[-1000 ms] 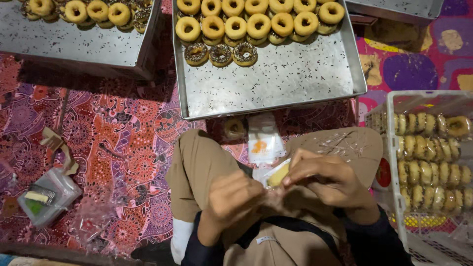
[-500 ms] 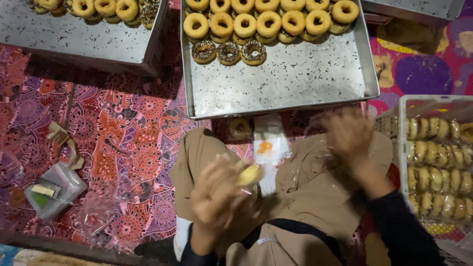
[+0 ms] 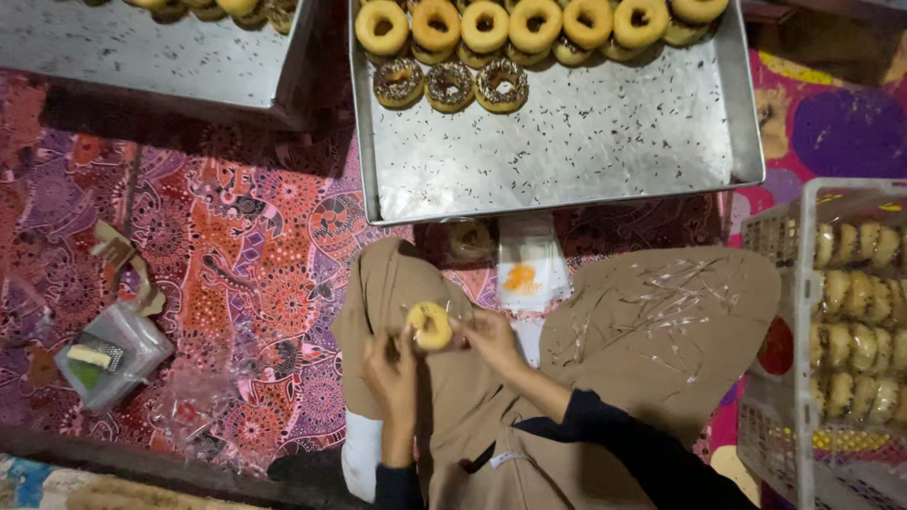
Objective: The person sits on a patterned mat and repeatedly picks donuts from a metal tray, places them into small clear plastic bags, and then places the filled bags into a white plastic crate. The person handles both plain and chocolate-sprinkled donuts.
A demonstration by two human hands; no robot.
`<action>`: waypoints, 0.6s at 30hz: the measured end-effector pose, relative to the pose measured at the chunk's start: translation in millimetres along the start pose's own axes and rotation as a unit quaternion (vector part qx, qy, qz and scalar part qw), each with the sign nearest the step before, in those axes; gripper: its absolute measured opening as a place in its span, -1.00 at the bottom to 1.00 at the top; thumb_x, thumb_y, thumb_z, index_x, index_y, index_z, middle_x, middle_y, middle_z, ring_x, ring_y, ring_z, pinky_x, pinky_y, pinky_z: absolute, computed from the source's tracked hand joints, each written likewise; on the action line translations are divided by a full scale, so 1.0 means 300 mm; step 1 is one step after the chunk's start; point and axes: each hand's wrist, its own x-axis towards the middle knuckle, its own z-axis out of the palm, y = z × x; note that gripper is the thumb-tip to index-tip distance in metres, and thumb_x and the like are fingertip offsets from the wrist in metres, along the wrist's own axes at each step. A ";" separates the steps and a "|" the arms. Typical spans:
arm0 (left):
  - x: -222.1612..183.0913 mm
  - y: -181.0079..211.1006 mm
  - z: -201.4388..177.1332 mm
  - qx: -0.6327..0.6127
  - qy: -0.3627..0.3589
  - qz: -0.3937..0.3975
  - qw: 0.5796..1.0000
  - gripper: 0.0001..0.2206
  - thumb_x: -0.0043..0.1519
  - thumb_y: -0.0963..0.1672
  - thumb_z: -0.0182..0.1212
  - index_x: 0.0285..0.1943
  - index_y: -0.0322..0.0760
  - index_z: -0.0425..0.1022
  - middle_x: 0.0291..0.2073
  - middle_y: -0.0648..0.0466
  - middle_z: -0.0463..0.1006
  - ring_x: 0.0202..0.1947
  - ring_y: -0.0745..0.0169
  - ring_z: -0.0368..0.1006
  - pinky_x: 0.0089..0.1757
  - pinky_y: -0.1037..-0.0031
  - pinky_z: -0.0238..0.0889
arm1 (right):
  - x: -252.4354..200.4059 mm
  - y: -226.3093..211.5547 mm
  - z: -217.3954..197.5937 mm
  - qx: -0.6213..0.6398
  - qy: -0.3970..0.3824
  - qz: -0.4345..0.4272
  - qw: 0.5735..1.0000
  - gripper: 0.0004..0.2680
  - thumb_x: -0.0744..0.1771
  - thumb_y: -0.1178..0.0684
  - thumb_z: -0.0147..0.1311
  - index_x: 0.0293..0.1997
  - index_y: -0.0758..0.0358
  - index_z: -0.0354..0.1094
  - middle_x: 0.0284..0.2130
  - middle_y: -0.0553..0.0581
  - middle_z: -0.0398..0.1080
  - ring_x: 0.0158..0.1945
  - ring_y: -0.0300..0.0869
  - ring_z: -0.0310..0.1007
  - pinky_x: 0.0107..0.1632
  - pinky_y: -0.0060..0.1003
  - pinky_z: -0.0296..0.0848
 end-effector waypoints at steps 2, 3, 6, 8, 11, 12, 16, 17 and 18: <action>-0.026 -0.096 0.020 0.041 0.005 -0.020 0.999 -0.83 0.30 -0.14 0.26 -0.22 -0.42 0.51 -0.53 0.02 0.48 -0.53 0.28 0.37 -0.42 0.42 0.26 | -0.023 0.069 -0.020 -0.091 0.036 0.058 0.994 -0.83 0.40 -0.02 0.18 -0.23 0.29 0.45 -0.40 0.18 0.44 -0.28 -0.12 0.39 -0.20 -0.29 0.39; -0.019 -0.134 0.033 0.035 0.006 -0.019 0.999 -0.83 0.29 -0.14 0.27 -0.24 -0.42 0.50 -0.55 0.03 0.46 -0.53 0.29 0.33 -0.42 0.43 0.24 | -0.027 0.088 -0.024 -0.134 0.055 0.088 0.986 -0.81 0.42 -0.04 0.16 -0.18 0.30 0.44 -0.38 0.21 0.41 -0.27 -0.10 0.34 -0.19 -0.27 0.33; 0.039 -0.203 0.138 -0.016 -0.016 -0.011 1.000 -0.82 0.26 -0.13 0.30 -0.29 -0.40 0.51 -0.59 0.10 0.43 -0.53 0.39 0.28 -0.42 0.48 0.20 | 0.047 0.067 -0.049 0.103 0.045 0.011 0.994 -0.77 0.34 0.00 0.16 -0.01 0.23 0.22 -0.14 0.02 0.39 -0.05 -0.23 0.48 -0.08 -0.32 0.52; 0.138 -0.211 0.302 -0.081 -0.036 0.000 0.996 -0.79 0.22 -0.14 0.37 -0.33 -0.42 0.46 -0.57 0.15 0.38 -0.49 0.45 0.25 -0.41 0.51 0.19 | 0.159 0.004 -0.066 -0.011 0.039 -0.178 0.983 -0.57 0.23 0.08 0.28 0.13 0.28 0.10 -0.06 0.15 0.35 0.05 -0.13 0.43 0.03 -0.27 0.47; 0.294 -0.231 0.540 -0.082 -0.015 -0.003 0.997 -0.76 0.21 -0.16 0.45 -0.30 -0.43 0.44 -0.53 0.02 0.39 -0.47 0.26 0.25 -0.36 0.42 0.21 | 0.331 -0.056 -0.113 -0.252 0.169 -0.071 0.950 -0.57 0.31 -0.20 0.23 0.10 0.38 0.23 -0.07 0.33 0.47 0.05 0.02 0.49 0.02 -0.15 0.46; 0.310 -0.244 0.571 -0.091 -0.005 0.051 0.995 -0.74 0.22 -0.15 0.41 -0.14 -0.45 0.41 -0.39 -0.05 0.44 -0.36 0.18 0.32 -0.28 0.34 0.25 | 0.379 -0.066 -0.129 -0.408 0.189 0.090 0.888 -0.53 0.33 -0.31 0.24 0.01 0.43 0.38 -0.06 0.40 0.51 0.06 0.11 0.53 0.06 -0.06 0.46; 0.354 -0.252 0.555 -0.041 0.000 0.118 0.992 -0.65 0.23 -0.07 0.29 -0.01 -0.45 0.32 -0.23 -0.09 0.39 -0.21 0.10 0.28 -0.18 0.29 0.22 | 0.488 -0.039 -0.104 -0.245 0.167 -0.037 0.954 -0.58 0.25 -0.21 0.18 0.11 0.25 0.44 -0.03 0.36 0.53 0.09 0.09 0.53 0.04 -0.04 0.48; 0.330 -0.231 0.554 -0.044 -0.014 0.127 0.991 -0.62 0.24 -0.05 0.26 0.02 -0.45 0.30 -0.19 -0.10 0.37 -0.17 0.09 0.27 -0.15 0.27 0.21 | 0.505 -0.037 -0.110 -0.259 0.155 0.022 0.953 -0.58 0.24 -0.22 0.17 0.04 0.32 0.48 -0.08 0.39 0.55 0.04 0.11 0.55 0.00 -0.05 0.49; 0.318 -0.197 0.558 -0.050 -0.031 0.137 0.989 -0.59 0.24 -0.03 0.23 0.06 -0.45 0.28 -0.15 -0.11 0.36 -0.13 0.07 0.26 -0.13 0.26 0.20 | 0.507 -0.032 -0.117 -0.259 0.149 0.049 0.953 -0.55 0.23 -0.20 0.19 0.10 0.33 0.37 -0.05 0.39 0.52 0.06 0.11 0.54 0.02 -0.05 0.49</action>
